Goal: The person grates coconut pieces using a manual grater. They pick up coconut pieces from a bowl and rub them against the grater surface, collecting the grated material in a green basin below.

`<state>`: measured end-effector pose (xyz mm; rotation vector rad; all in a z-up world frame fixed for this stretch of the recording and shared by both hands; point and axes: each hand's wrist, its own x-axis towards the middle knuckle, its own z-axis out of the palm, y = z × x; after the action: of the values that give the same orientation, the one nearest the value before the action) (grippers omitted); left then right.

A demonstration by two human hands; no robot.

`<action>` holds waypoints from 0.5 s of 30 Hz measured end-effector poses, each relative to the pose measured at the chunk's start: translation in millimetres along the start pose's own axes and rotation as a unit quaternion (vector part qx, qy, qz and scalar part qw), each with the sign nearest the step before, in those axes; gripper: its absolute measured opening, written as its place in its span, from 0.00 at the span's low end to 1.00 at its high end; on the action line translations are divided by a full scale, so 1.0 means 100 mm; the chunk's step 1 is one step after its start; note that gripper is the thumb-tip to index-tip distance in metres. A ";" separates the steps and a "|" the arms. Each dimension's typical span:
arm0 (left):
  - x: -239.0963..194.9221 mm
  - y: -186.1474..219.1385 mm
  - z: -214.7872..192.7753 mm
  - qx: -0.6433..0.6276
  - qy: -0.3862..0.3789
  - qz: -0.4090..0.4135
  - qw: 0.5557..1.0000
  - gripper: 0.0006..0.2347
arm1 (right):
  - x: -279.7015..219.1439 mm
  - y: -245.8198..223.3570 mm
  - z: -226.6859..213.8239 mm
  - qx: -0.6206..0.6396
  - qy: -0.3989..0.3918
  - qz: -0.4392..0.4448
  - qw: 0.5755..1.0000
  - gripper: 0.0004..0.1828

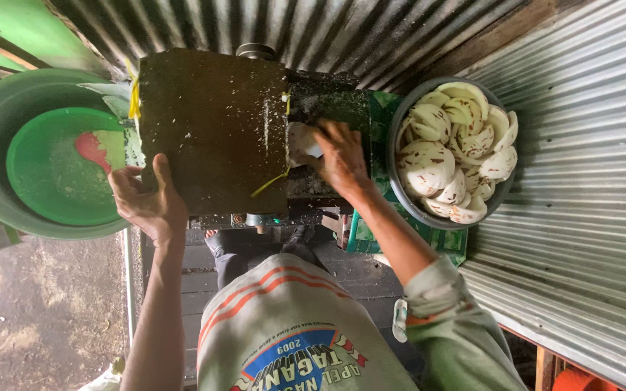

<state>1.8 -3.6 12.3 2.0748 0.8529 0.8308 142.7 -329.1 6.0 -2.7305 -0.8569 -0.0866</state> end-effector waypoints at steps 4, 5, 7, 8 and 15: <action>-0.01 0.00 -0.01 -0.001 -0.003 -0.008 1.000 0.23 | 0.01 -0.05 -0.29 0.044 -0.049 0.031 0.997 0.27; -0.01 0.00 -0.01 -0.003 -0.005 -0.010 1.000 0.23 | 0.01 -0.07 -0.33 0.046 -0.046 0.025 0.998 0.27; 0.01 0.00 -0.02 -0.014 -0.004 0.002 1.000 0.23 | 0.05 -0.09 -0.36 0.040 -0.032 0.006 0.999 0.27; 0.00 0.01 -0.02 -0.024 -0.002 0.015 1.000 0.23 | 0.05 -0.10 -0.36 0.030 -0.022 -0.007 0.999 0.25; -0.02 0.04 -0.02 -0.008 0.001 0.013 1.000 0.23 | 0.07 -0.11 -0.29 0.035 -0.059 0.025 0.997 0.22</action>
<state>-0.1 -6.7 16.5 2.0758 0.8190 0.8503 143.1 -324.9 37.7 -2.7102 -0.8070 0.1137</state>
